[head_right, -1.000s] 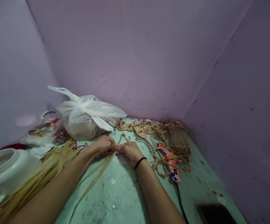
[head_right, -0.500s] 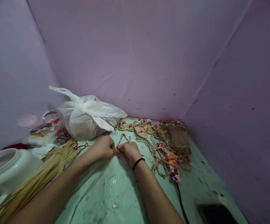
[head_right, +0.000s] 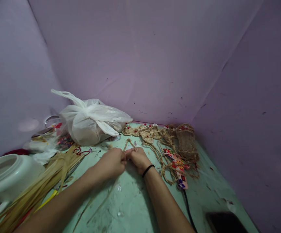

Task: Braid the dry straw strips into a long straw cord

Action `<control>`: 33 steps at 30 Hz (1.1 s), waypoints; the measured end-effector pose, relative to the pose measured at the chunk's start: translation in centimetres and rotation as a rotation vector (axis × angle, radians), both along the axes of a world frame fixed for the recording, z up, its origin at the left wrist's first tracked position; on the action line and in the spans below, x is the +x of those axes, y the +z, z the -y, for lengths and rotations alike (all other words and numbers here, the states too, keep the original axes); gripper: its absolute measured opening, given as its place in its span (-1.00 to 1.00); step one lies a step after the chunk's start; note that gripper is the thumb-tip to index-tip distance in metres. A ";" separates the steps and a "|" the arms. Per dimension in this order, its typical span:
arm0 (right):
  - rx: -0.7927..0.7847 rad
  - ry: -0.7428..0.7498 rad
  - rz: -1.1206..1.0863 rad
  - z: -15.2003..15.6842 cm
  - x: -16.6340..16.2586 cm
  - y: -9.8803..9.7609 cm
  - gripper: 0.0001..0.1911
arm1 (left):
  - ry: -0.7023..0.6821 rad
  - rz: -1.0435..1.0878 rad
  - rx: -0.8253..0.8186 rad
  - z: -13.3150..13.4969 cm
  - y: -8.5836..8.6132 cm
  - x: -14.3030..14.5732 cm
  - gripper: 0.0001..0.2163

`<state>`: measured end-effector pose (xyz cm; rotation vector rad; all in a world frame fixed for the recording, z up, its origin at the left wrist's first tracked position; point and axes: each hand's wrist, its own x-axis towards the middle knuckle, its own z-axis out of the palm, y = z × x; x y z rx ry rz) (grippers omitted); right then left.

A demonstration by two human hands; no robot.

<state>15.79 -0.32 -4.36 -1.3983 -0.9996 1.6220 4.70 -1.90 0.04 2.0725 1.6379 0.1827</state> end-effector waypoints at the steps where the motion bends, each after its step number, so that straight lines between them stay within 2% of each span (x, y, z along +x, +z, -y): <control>1: -0.007 0.016 -0.015 0.0 0.1 0.1 -0.93 | 0.026 0.016 0.036 -0.6 0.1 -0.5 -0.85; 2: -0.012 0.030 -0.030 0.0 0.1 0.1 -0.93 | 0.088 0.065 0.079 -1.2 0.1 -0.9 -0.86; 3: -0.013 0.043 -0.042 0.0 0.2 0.2 -0.93 | 0.150 0.149 0.053 -1.8 0.0 -1.2 -0.86; 5: -0.007 0.052 -0.059 0.0 0.3 0.2 -0.95 | 0.247 0.357 -0.170 -2.6 -0.6 -1.6 -0.86; 8: 0.011 0.049 -0.089 -0.1 0.5 0.0 -0.96 | 0.278 0.637 -0.494 -3.2 -1.7 -1.5 -0.87; 11: 0.050 0.099 -0.091 -0.3 0.7 -0.3 -0.93 | 0.286 0.732 -0.607 -3.3 -2.4 -1.2 -0.87; 13: 0.095 0.116 0.005 -0.5 0.7 -0.6 -0.93 | 0.298 0.664 -0.592 -3.4 -2.5 -1.1 -0.87; 17: 0.236 0.100 0.373 -0.7 0.6 -1.0 -0.95 | 0.281 0.479 -0.410 -3.5 -3.2 -0.9 -0.86; 22: 0.361 0.057 0.832 0.0 0.4 0.5 -0.93 | 0.198 0.445 -0.198 -3.9 -4.9 -1.0 -0.92; 24: 0.364 0.061 0.932 0.5 0.3 1.3 -0.92 | 0.185 0.455 -0.193 -3.9 -5.1 -0.9 -0.92; 27: 0.375 0.083 1.006 1.1 0.0 2.3 -0.92 | 0.235 0.496 -0.249 -3.4 -4.4 -0.6 -0.90; 30: 0.433 0.115 1.063 1.6 -0.6 2.5 -0.92 | 0.315 0.549 -0.344 -2.9 -3.3 -0.2 -0.87; 33: 0.509 0.146 1.086 2.0 -1.1 2.6 -0.88 | 0.311 0.570 -0.407 -2.8 -2.9 -0.5 -0.88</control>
